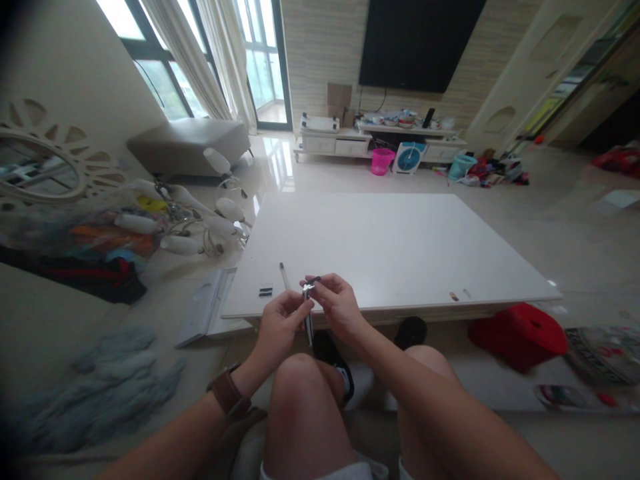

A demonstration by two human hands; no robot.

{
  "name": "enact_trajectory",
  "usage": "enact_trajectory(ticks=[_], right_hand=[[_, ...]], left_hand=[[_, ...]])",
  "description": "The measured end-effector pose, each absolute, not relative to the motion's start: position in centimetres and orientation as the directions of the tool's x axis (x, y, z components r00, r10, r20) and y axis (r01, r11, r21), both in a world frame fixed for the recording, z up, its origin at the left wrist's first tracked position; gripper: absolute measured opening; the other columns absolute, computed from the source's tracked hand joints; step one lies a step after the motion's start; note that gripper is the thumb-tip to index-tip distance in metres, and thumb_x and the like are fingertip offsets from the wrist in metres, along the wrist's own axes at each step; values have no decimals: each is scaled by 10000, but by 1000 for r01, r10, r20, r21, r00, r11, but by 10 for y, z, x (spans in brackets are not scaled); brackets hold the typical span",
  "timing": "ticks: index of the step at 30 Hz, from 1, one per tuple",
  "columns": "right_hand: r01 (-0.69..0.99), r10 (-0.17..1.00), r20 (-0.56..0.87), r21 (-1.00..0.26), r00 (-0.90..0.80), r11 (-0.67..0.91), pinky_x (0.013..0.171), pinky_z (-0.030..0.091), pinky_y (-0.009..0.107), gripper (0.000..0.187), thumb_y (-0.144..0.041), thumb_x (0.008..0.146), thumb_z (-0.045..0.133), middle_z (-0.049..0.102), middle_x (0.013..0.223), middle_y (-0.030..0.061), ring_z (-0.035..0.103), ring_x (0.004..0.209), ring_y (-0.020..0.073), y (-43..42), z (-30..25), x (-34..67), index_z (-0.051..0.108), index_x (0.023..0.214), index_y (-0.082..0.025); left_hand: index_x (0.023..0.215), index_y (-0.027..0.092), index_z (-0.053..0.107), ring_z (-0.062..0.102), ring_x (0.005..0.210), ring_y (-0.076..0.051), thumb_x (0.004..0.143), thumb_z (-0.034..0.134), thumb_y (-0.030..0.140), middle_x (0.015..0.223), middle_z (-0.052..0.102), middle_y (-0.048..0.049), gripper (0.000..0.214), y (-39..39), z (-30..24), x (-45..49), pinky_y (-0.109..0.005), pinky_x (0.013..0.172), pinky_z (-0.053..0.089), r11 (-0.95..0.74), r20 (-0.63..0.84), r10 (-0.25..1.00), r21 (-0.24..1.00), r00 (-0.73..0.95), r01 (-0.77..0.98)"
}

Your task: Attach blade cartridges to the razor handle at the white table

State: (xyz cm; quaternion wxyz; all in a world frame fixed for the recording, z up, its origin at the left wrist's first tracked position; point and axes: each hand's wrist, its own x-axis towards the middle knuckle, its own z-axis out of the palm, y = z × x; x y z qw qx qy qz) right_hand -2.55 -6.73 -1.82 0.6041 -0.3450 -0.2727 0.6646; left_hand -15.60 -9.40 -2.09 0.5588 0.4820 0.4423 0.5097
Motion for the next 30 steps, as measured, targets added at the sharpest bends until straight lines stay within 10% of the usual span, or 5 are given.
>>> enact_trajectory(ticks=[30], right_hand=[[-612, 992, -64, -782, -112, -120, 926, 521, 354, 91, -217, 705, 770, 762, 981, 40, 699, 1028, 235, -70, -15, -22, 680, 716, -211]], left_hand=[[869, 160, 691, 626, 748, -164, 820, 731, 398, 820, 701, -48, 247, -94, -20, -156, -257, 669, 497, -24, 31, 998, 991, 53, -129]])
